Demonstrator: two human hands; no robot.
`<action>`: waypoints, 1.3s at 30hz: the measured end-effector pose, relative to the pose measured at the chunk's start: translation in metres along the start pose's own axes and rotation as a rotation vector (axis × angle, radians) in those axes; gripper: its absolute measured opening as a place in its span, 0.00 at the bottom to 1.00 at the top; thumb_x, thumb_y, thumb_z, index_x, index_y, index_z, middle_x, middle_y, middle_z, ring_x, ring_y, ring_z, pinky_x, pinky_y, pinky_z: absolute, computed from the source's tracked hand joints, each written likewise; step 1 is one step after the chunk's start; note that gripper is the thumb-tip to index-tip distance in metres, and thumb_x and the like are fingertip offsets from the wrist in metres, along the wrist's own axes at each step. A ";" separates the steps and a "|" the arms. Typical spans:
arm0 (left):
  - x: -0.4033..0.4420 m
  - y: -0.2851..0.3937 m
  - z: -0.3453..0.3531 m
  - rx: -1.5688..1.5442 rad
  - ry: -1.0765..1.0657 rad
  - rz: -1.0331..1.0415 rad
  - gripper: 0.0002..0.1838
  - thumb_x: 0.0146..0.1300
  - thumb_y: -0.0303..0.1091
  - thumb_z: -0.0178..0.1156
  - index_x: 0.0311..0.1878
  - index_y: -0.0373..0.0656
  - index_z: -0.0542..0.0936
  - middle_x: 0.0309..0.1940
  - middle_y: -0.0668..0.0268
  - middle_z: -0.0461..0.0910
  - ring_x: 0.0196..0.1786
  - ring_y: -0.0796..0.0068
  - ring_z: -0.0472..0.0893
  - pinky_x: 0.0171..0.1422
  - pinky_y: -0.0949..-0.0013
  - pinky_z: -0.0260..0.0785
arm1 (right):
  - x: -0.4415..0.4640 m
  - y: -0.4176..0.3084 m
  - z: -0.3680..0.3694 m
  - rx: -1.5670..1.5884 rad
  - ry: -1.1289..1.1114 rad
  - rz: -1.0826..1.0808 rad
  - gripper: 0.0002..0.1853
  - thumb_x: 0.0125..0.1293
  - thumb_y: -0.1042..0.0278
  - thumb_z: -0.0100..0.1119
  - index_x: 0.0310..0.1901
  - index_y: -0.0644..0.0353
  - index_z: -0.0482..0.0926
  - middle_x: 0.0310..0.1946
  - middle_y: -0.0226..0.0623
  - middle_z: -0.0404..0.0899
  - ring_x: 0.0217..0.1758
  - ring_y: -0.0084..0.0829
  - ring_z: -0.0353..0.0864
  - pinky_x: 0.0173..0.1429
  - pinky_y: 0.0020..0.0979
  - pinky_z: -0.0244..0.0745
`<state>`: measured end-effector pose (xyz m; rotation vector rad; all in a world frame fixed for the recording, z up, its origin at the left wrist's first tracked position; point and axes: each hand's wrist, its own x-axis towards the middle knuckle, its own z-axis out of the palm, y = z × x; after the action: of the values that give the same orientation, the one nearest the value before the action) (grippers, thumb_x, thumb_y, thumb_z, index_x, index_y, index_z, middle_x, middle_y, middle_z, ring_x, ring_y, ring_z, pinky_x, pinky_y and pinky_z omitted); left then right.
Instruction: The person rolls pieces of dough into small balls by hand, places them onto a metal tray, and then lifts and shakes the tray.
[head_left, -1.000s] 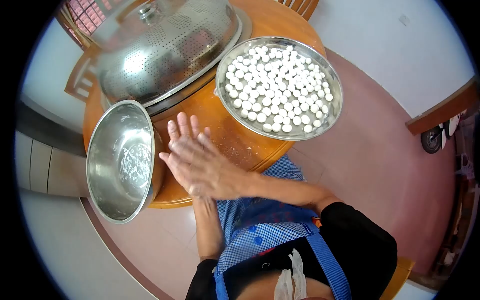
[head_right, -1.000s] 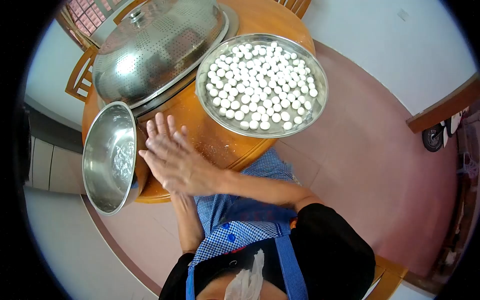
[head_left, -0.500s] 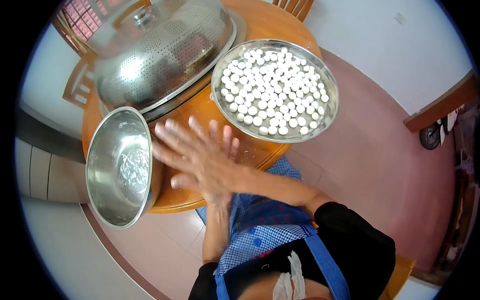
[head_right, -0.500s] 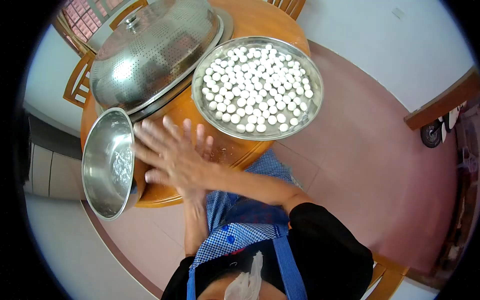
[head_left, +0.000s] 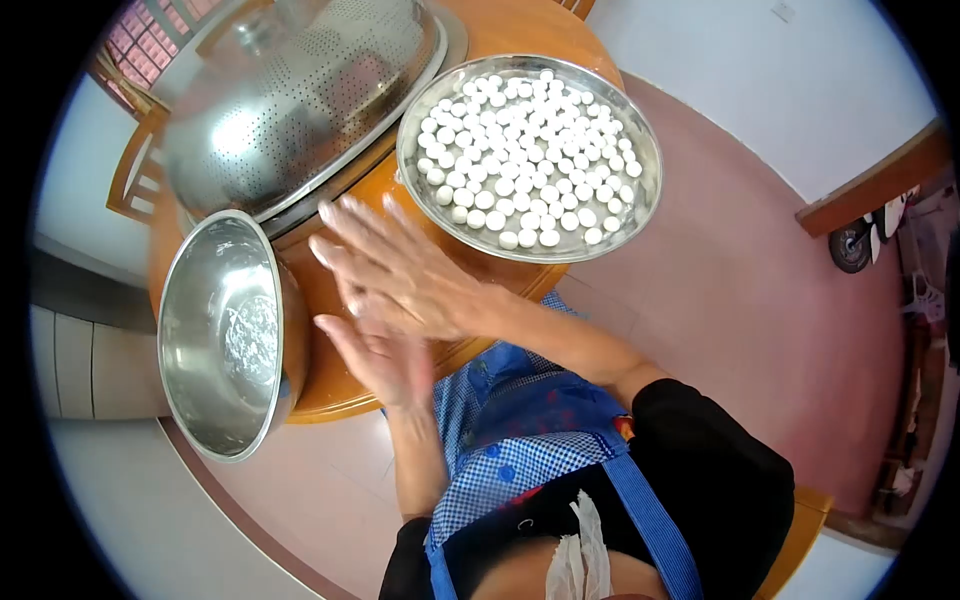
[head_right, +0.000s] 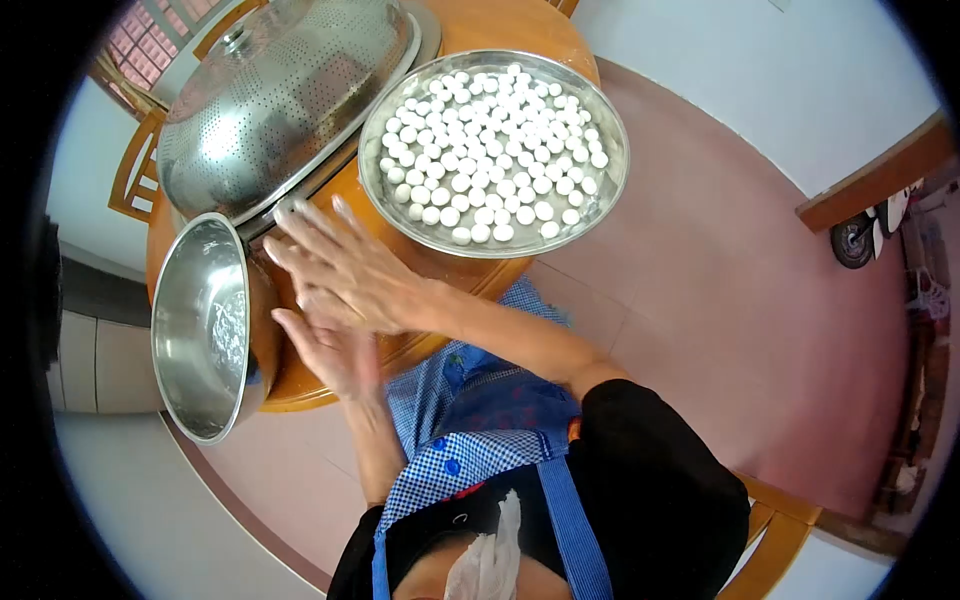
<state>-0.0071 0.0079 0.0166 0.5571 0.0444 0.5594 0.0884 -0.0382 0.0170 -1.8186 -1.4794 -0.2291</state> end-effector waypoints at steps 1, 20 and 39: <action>0.006 0.007 -0.001 0.118 0.023 0.066 0.37 0.70 0.61 0.34 0.74 0.48 0.48 0.74 0.60 0.49 0.76 0.61 0.49 0.78 0.55 0.40 | -0.011 -0.007 0.001 -0.007 -0.067 -0.037 0.34 0.70 0.44 0.36 0.74 0.46 0.47 0.76 0.37 0.34 0.78 0.42 0.33 0.77 0.54 0.26; -0.006 -0.026 0.005 -0.221 -0.083 -0.069 0.37 0.71 0.61 0.33 0.74 0.47 0.48 0.75 0.59 0.46 0.76 0.60 0.46 0.78 0.54 0.38 | 0.009 -0.011 -0.001 -0.112 -0.021 0.019 0.37 0.67 0.38 0.39 0.74 0.44 0.47 0.75 0.46 0.34 0.78 0.46 0.32 0.76 0.56 0.24; 0.011 -0.025 -0.025 -0.057 -0.213 0.059 0.40 0.67 0.68 0.28 0.75 0.52 0.46 0.75 0.62 0.47 0.76 0.59 0.48 0.77 0.51 0.43 | -0.013 -0.033 0.031 -0.064 -0.040 -0.039 0.36 0.69 0.34 0.23 0.73 0.44 0.51 0.75 0.42 0.40 0.78 0.47 0.36 0.75 0.58 0.30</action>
<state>0.0095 0.0078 -0.0164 0.5609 -0.1898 0.5542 0.0454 -0.0271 0.0029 -1.8554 -1.5523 -0.2632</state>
